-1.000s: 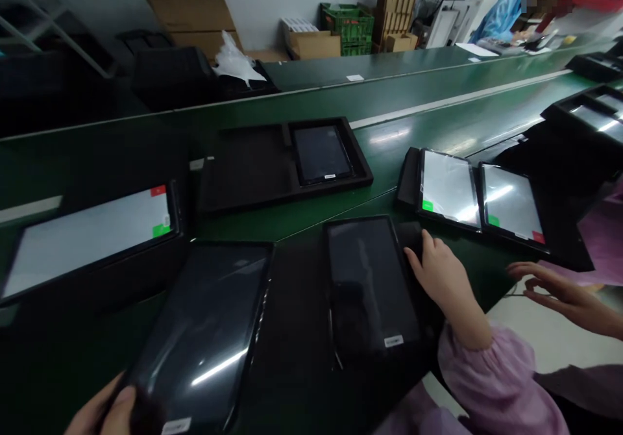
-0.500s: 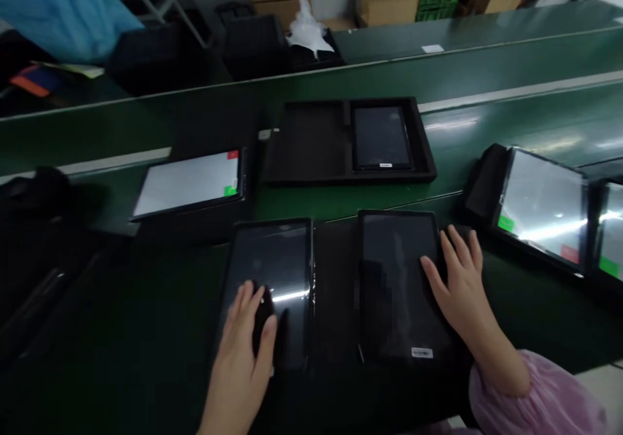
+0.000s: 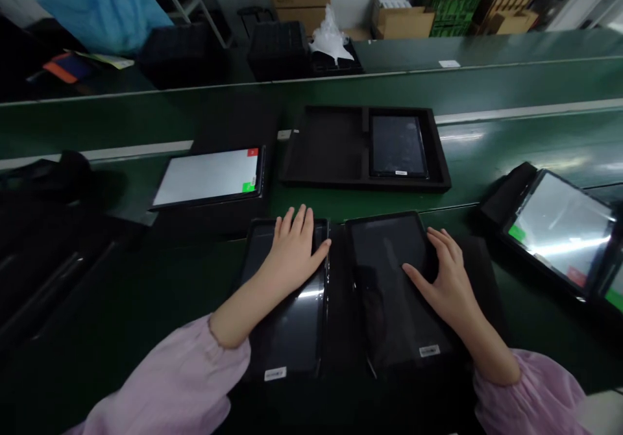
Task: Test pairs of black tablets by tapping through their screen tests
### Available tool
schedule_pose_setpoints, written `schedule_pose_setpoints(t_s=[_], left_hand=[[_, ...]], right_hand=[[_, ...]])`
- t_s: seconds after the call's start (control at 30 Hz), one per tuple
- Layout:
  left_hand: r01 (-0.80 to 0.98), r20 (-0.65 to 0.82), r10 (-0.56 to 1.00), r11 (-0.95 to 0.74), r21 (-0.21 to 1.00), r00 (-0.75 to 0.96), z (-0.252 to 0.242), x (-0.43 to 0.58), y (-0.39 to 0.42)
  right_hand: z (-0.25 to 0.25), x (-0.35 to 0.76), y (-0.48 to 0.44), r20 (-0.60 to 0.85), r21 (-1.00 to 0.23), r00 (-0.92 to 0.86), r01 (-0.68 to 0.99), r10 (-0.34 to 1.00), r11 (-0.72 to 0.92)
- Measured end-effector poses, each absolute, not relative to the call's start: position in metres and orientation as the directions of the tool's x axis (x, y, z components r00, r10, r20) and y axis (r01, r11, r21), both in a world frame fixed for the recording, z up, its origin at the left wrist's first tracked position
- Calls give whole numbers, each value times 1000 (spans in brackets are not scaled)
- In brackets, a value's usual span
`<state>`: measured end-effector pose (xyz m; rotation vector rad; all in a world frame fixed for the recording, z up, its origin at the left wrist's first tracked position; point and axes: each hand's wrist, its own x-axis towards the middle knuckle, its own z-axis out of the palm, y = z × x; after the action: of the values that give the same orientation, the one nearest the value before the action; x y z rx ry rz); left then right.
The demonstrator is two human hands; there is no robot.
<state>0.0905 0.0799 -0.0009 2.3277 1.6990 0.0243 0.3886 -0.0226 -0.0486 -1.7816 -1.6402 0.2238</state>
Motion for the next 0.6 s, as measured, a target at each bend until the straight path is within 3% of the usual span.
schedule_pose_setpoints(t_s=[0.23,0.5,0.6], left_hand=[[910,19,928,-369,187,372,-4,104,97],[907,8,929,-364,209,371,0,113,101],[882,-16,925,-357,308,380,-3,101,103]], right_hand=[[-51,386,-13,319,-560,247,828,915,-28],[-47,389,-5,259,-589,279,805,925,-78],[-43,387,-4,245,-605,295,791,923,-92]])
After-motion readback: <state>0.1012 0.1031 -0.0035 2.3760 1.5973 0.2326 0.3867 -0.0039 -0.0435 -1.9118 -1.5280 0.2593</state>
